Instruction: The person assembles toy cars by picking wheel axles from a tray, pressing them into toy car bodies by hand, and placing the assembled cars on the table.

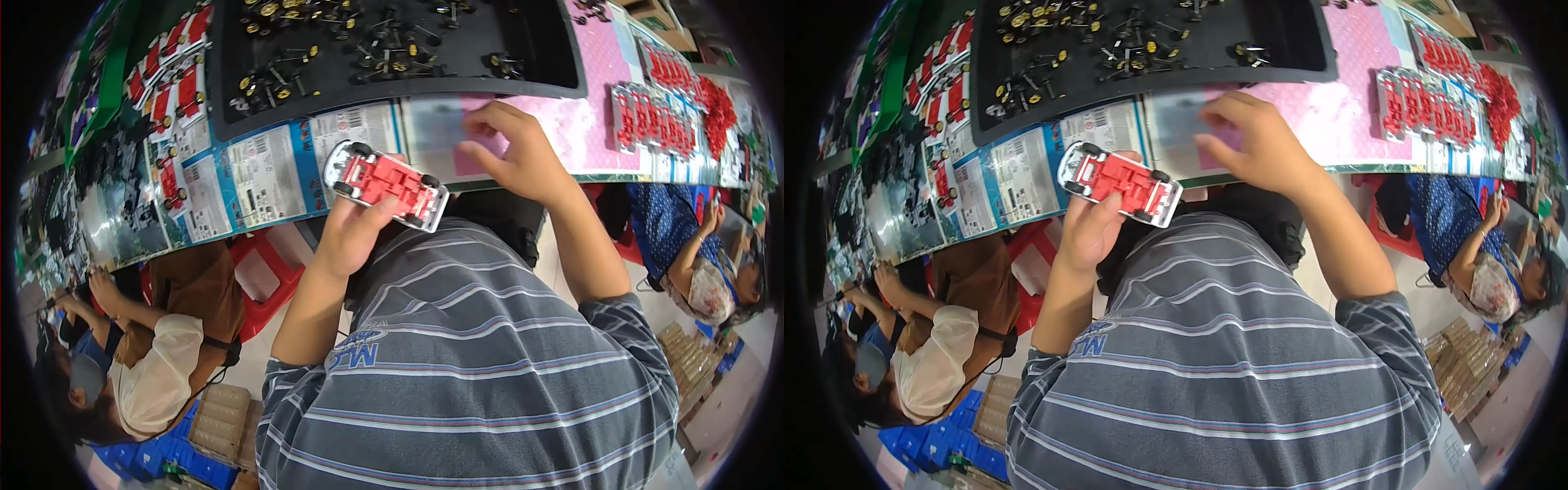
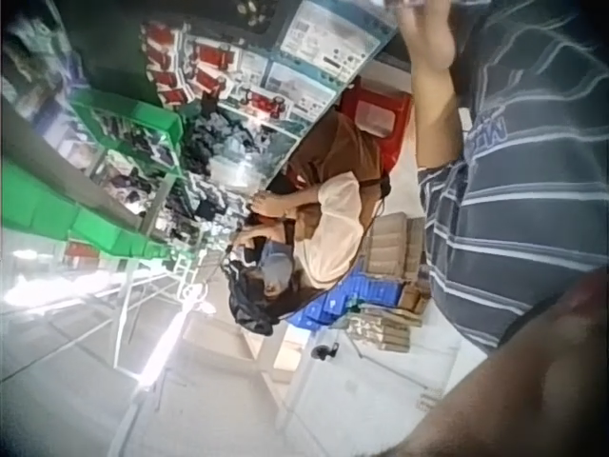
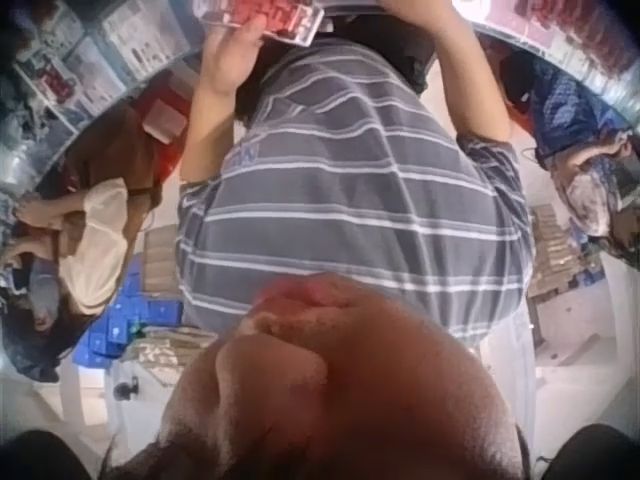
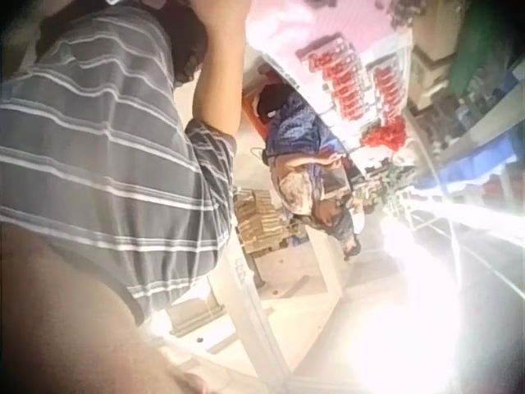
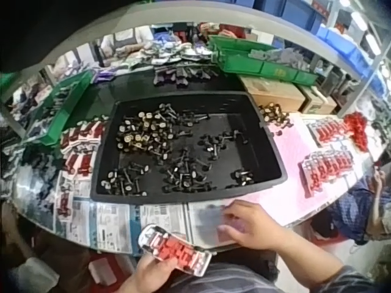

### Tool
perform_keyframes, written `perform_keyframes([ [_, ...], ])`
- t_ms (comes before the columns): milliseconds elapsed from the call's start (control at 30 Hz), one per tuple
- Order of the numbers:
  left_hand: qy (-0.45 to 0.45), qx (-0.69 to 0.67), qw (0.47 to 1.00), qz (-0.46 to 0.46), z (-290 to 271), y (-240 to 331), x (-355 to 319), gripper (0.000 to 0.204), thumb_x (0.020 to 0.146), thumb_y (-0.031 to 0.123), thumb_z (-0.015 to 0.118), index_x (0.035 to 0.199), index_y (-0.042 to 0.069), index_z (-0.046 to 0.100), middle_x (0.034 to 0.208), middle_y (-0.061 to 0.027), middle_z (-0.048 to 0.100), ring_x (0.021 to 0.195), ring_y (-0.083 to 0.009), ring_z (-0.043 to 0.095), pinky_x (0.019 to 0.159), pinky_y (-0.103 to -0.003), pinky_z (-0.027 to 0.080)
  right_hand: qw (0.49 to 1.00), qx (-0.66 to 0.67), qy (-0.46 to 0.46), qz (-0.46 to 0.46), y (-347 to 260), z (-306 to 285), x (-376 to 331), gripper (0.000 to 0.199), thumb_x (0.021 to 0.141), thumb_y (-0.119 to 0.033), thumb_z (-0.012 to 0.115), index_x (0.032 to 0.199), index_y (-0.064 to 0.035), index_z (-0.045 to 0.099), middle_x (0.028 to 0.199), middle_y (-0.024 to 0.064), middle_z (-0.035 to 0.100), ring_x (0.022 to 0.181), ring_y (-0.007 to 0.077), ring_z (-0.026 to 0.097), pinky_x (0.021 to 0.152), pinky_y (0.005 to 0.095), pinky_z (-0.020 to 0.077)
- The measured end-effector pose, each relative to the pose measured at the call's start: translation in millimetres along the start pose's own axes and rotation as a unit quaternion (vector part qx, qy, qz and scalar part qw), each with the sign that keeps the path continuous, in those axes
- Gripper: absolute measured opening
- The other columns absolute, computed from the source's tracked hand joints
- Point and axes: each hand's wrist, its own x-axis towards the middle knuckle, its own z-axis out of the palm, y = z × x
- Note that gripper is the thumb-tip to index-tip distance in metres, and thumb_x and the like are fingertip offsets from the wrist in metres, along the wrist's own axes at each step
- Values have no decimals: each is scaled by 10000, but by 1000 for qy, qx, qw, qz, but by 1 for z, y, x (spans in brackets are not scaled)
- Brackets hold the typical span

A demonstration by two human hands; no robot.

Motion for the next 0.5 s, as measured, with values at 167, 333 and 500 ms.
perform_keyframes([
  [167, 141, -25, 987, 76, -59, 32, -23, 497, 993, 135, 534, 1436, -45, 398, 1371, -182, 548, 1263, -303, 562, 1084, -482, 436, 996, -18, 86, 32, 42, 14, -17, 144, 806, 14, 686, 950, 13, 672, 904, 127, 648, 766, 247, 648, 655, 314, 533],
  [333, 276, 97, 952, 88, -120, 78, -44, 328, 1047, 140, 462, 1340, -9, 470, 1227, -169, 643, 1060, -261, 672, 833, -389, 560, 992, -63, 105, -17, 45, 23, -12, 145, 788, -16, 713, 929, -4, 681, 894, 135, 642, 787, 313, 638, 689, 366, 531],
  [500, 398, 253, 882, 17, -164, 109, -47, 270, 1045, 265, 521, 1134, 23, 602, 805, -14, 623, 642, -82, 558, 589, -239, 456, 992, -75, 100, -31, 42, 21, -11, 143, 789, -26, 717, 926, -6, 684, 907, 141, 646, 835, 332, 641, 725, 384, 535],
])
